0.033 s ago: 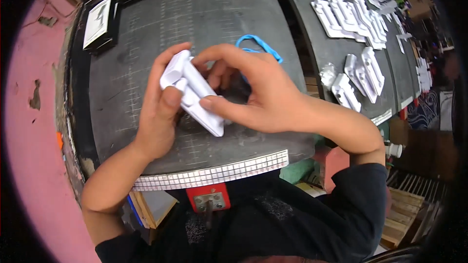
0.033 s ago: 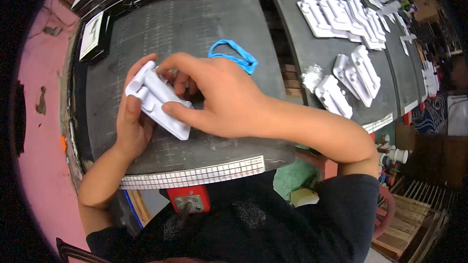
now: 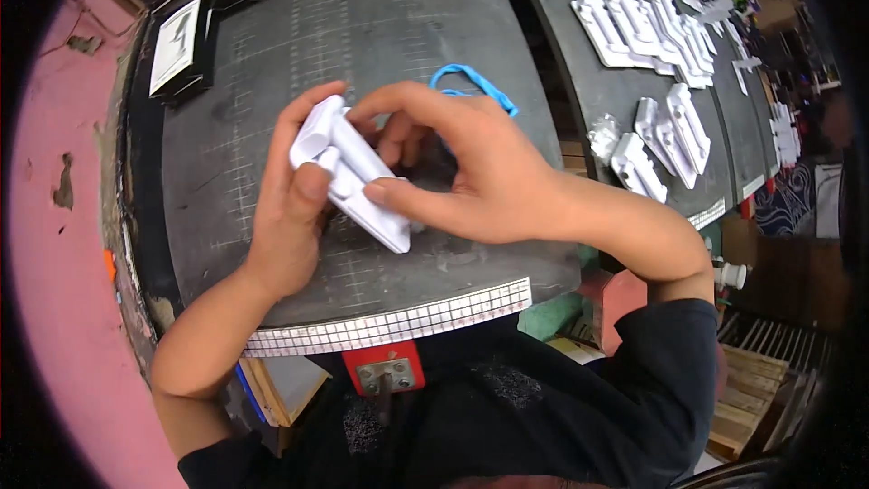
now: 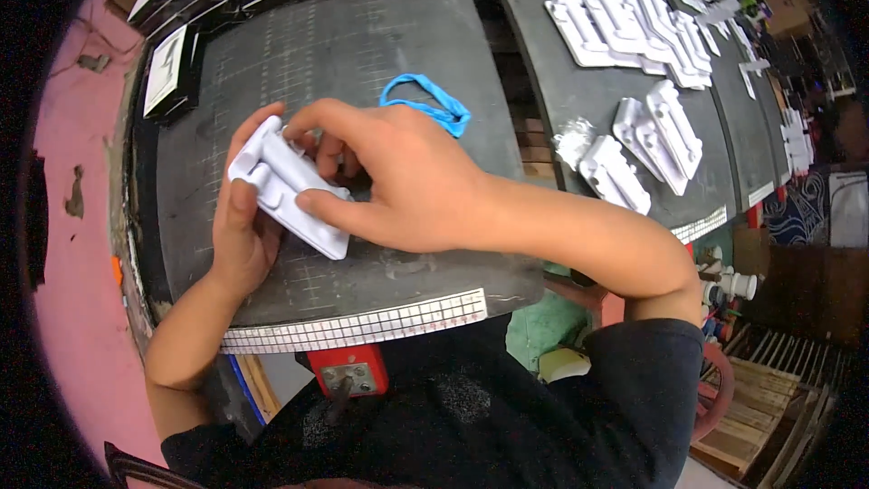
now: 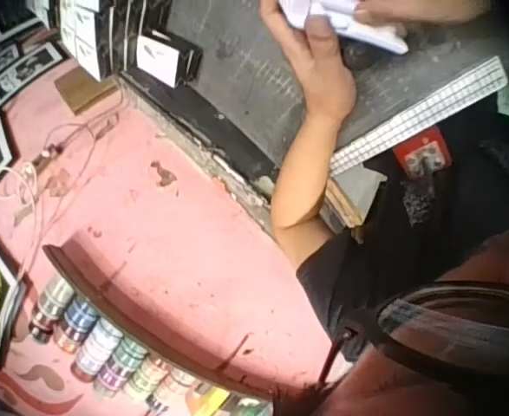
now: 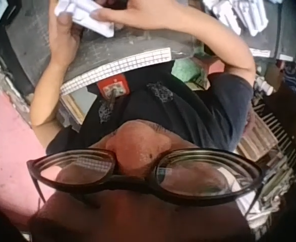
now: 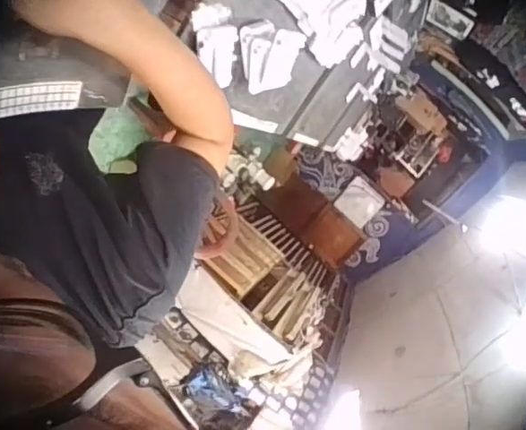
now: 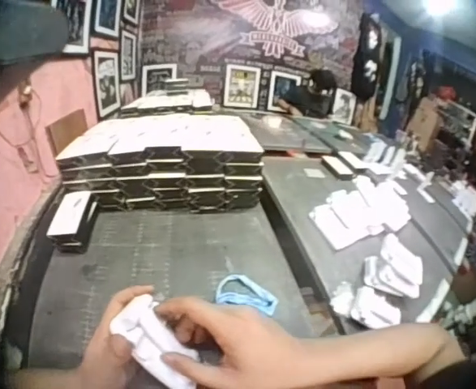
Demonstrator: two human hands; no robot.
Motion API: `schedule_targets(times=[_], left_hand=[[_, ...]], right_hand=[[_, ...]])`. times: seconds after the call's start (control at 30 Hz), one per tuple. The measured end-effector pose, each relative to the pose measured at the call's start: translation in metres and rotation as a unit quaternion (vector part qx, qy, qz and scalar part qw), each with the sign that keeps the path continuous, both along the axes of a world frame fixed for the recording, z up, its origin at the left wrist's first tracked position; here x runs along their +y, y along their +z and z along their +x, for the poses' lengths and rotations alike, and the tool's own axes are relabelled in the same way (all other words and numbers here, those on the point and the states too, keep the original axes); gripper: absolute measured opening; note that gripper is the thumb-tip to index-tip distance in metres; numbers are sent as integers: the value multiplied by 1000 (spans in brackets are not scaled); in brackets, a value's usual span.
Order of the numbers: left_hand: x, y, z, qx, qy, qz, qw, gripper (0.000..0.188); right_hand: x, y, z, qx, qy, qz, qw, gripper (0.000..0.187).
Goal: Assembling and packaging white plastic promotional items or stands labeled 'IDX Mobile'.
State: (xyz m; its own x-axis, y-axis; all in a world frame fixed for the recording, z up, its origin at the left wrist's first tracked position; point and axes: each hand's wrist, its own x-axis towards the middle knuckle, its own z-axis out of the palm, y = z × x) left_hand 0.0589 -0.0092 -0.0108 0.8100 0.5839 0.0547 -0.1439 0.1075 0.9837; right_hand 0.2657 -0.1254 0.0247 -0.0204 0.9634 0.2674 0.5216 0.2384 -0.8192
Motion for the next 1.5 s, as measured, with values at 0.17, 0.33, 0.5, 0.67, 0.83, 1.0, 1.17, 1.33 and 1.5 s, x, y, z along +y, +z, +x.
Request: schedule_targets(times=[0.17, 0.33, 0.5, 0.67, 0.83, 1.0, 1.17, 1.33, 1.5], left_hand=[[-4, 4, 2, -22, -40, -28, 999, 115], [-9, 6, -3, -11, -32, 5, 999, 123], [-11, 6, -3, 10, -30, 22, 999, 128], [-10, 10, -4, 43, -60, 5, 997, 129], [-1, 13, -9, 31, -144, -78, 986, 117], [3, 11, -5, 48, -163, -71, 983, 103], [-3, 10, -5, 18, -162, -209, 964, 88], [-10, 13, -9, 29, -219, -213, 952, 94], [-10, 16, -11, 29, -277, -219, 935, 96]], right_hand=[[-4, 3, 1, -16, -8, 25, 1000, 48], [-19, -4, -14, 0, -53, 62, 997, 48], [-19, -22, -17, 12, -49, 109, 993, 51], [-23, -24, -13, 2, 15, 127, 992, 73], [-28, -10, -5, 84, 27, 61, 994, 62], [-30, -1, 6, 283, 15, -106, 953, 51], [-13, -8, 18, -20, 42, 251, 967, 62], [-19, -28, 9, -63, -18, 267, 961, 47], [-25, -24, 16, 4, -20, 217, 976, 51]])
